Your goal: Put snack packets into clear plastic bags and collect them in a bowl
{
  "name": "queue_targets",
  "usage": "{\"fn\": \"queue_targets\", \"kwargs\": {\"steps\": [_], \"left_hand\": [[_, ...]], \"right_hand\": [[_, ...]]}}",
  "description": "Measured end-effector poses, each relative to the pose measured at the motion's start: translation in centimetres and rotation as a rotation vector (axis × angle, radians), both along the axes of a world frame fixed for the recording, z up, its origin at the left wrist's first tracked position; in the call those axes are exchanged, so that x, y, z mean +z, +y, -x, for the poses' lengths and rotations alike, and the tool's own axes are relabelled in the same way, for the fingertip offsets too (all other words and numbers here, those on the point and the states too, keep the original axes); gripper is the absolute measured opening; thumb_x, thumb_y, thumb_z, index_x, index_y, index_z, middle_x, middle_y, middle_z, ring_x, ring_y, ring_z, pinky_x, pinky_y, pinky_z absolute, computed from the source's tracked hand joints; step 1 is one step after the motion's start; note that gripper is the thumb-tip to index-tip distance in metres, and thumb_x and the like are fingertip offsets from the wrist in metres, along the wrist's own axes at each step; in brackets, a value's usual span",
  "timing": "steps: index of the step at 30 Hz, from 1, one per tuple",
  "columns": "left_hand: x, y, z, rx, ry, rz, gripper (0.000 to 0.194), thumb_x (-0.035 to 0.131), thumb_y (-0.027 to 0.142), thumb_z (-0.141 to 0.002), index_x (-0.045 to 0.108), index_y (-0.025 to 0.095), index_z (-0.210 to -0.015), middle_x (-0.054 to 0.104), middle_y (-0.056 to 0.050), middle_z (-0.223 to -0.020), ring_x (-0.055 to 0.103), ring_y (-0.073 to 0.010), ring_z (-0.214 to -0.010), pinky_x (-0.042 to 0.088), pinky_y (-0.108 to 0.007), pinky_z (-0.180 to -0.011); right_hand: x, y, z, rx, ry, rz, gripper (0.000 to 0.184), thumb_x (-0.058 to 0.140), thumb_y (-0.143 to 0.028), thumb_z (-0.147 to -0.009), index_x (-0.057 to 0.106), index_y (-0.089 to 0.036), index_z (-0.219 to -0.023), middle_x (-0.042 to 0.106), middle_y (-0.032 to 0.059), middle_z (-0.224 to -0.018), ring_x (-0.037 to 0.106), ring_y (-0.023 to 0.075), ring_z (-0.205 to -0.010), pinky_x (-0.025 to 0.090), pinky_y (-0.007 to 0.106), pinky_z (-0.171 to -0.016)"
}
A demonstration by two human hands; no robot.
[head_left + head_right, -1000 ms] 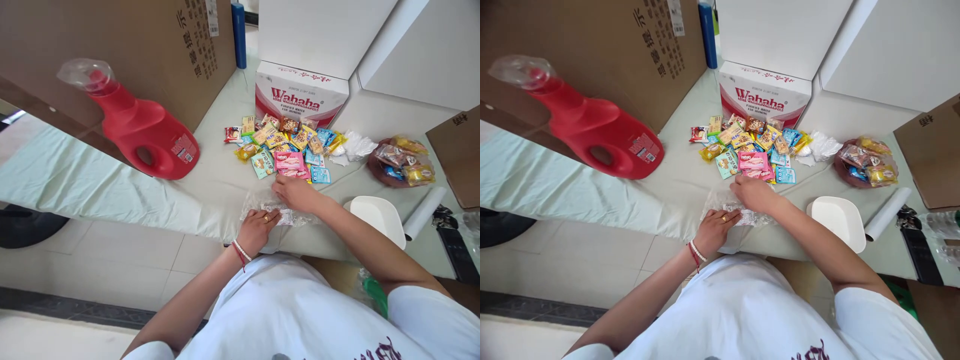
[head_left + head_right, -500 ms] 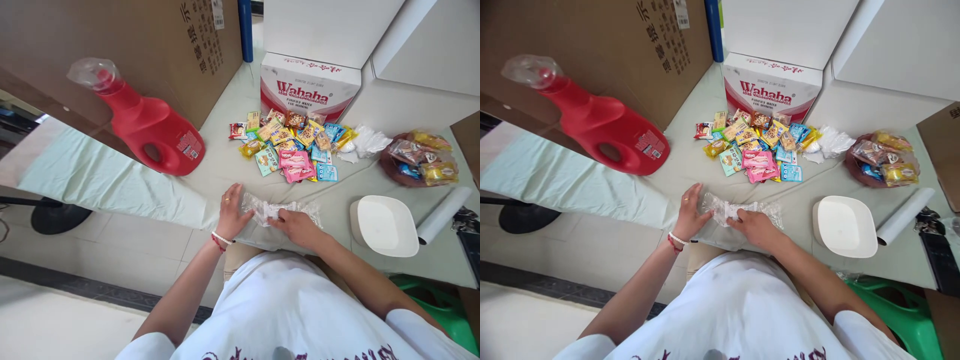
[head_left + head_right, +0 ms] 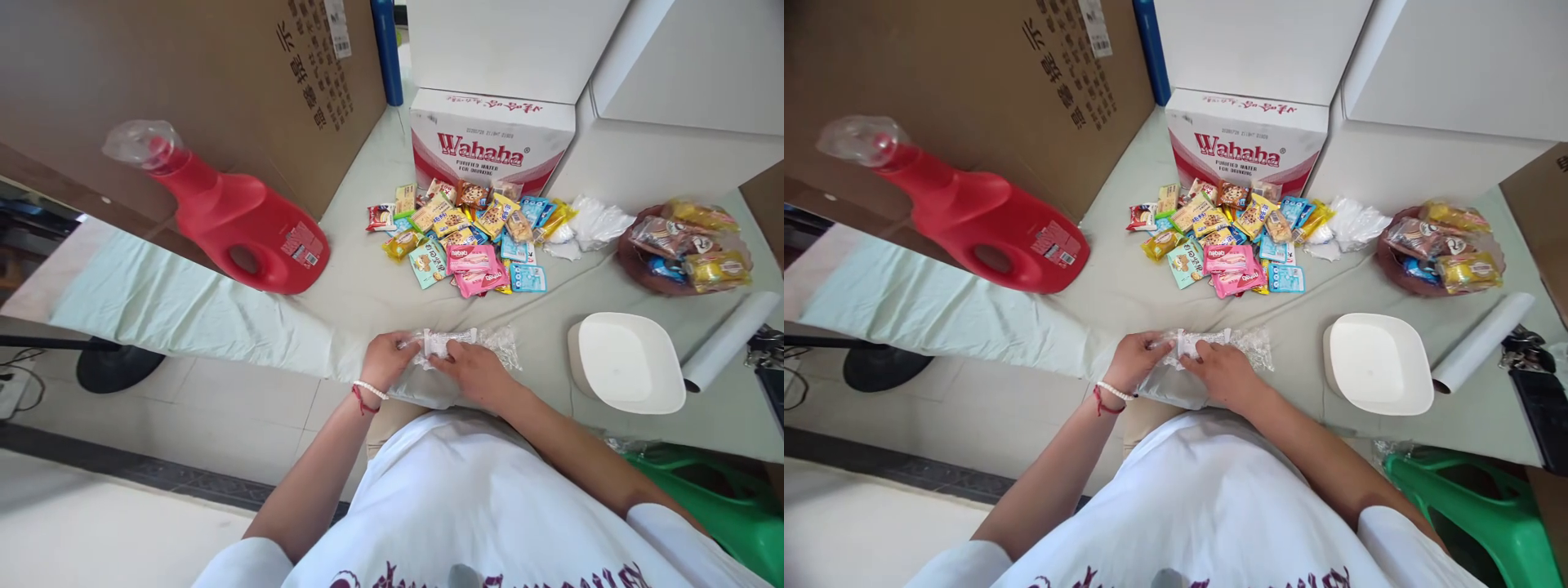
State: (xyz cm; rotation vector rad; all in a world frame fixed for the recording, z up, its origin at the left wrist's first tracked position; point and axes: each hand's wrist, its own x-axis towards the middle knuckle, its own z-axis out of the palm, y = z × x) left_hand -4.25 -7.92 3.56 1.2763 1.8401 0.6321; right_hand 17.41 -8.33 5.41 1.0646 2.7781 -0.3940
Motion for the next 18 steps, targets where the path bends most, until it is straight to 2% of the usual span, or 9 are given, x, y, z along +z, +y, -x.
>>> {"fn": "queue_targets", "kwargs": {"steps": [1,3,5,7,10,12,15,16,18], "left_hand": [[0.3,0.1,0.3,-0.053,0.032,0.013,0.03,0.074,0.047,-0.071,0.069,0.018,-0.077,0.06,0.0,-0.069,0.058,-0.0182,-0.07,0.045,-0.029,-0.065],[1.2,0.1,0.8,-0.081,0.08,-0.028,0.027,0.072,0.044,-0.072,0.064,0.019,-0.064,0.057,0.0,-0.072,0.056,-0.0174,-0.072,0.045,-0.029,-0.069],[2.1,-0.2,0.6,-0.055,0.049,-0.106,0.026,0.072,0.042,-0.072,0.061,0.02,-0.064,0.057,0.0,-0.075,0.056,-0.0162,-0.074,0.045,-0.028,-0.071],[2.8,-0.6,-0.6,-0.057,-0.066,-0.125,0.026,0.07,0.042,-0.075,0.059,0.02,-0.068,0.058,0.002,-0.072,0.055,-0.0146,-0.071,0.045,-0.027,-0.069],[3.1,-1.1,-3.5,-0.164,-0.178,-0.135,0.024,0.062,0.043,-0.087,0.067,0.02,-0.079,0.067,0.0,-0.073,0.06,-0.0159,-0.072,0.048,-0.029,-0.071],[2.7,-1.4,-5.3,-0.282,-0.084,-0.221,0.027,0.052,0.038,-0.094,0.073,0.021,-0.092,0.075,-0.005,-0.093,0.066,-0.0203,-0.091,0.051,-0.035,-0.085],[2.0,-2.2,-6.9,-0.444,0.225,-0.361,0.032,0.046,0.029,-0.097,0.074,0.023,-0.111,0.074,-0.007,-0.122,0.061,-0.0272,-0.119,0.044,-0.048,-0.102],[1.8,-2.5,-7.2,-0.48,0.32,-0.401,0.033,0.048,0.027,-0.096,0.072,0.023,-0.117,0.072,-0.008,-0.128,0.058,-0.0287,-0.125,0.041,-0.052,-0.105],[1.3,-3.2,-7.4,-0.546,0.445,-0.482,0.037,0.051,0.025,-0.094,0.068,0.022,-0.127,0.068,-0.008,-0.136,0.053,-0.0296,-0.134,0.034,-0.055,-0.113]], "right_hand": [[-0.2,-0.1,-0.2,0.0,0.015,-0.005,0.048,0.05,-0.014,-0.097,0.055,-0.029,-0.142,0.061,0.0095,-0.11,0.061,0.0217,-0.089,0.04,0.03,-0.07],[-0.6,-0.2,-0.5,-0.005,0.052,-0.014,0.049,0.05,-0.013,-0.097,0.055,-0.03,-0.143,0.061,0.0093,-0.108,0.06,0.0211,-0.089,0.04,0.03,-0.071],[-1.2,-0.4,-0.5,-0.022,0.098,-0.02,0.051,0.052,-0.012,-0.096,0.055,-0.031,-0.144,0.061,0.0093,-0.107,0.059,0.0208,-0.089,0.04,0.03,-0.072],[-1.8,-0.7,-0.4,-0.051,0.154,-0.018,0.05,0.053,-0.013,-0.096,0.057,-0.03,-0.142,0.061,0.0094,-0.105,0.058,0.021,-0.09,0.041,0.03,-0.075],[-2.5,-1.4,-0.5,-0.122,0.274,-0.008,0.04,0.052,-0.014,-0.097,0.064,-0.024,-0.134,0.062,0.0108,-0.104,0.057,0.0232,-0.095,0.046,0.034,-0.082],[-2.5,-1.9,-1.2,-0.146,0.416,0.029,0.037,0.048,-0.015,-0.098,0.067,-0.021,-0.129,0.063,0.0123,-0.111,0.057,0.0244,-0.103,0.048,0.037,-0.089],[-1.9,-2.2,-3.4,-0.157,0.657,0.139,0.037,0.043,-0.016,-0.099,0.067,-0.024,-0.127,0.063,0.0104,-0.122,0.059,0.0221,-0.11,0.051,0.036,-0.093],[-1.7,-2.1,-4.3,-0.236,0.701,0.125,0.036,0.043,-0.018,-0.1,0.067,-0.024,-0.126,0.064,0.0096,-0.121,0.059,0.0216,-0.109,0.051,0.036,-0.093],[-1.4,-1.8,-5.8,-0.514,0.677,-0.015,0.035,0.045,-0.027,-0.101,0.065,-0.023,-0.13,0.064,0.0114,-0.119,0.058,0.0245,-0.11,0.05,0.041,-0.096]]}}
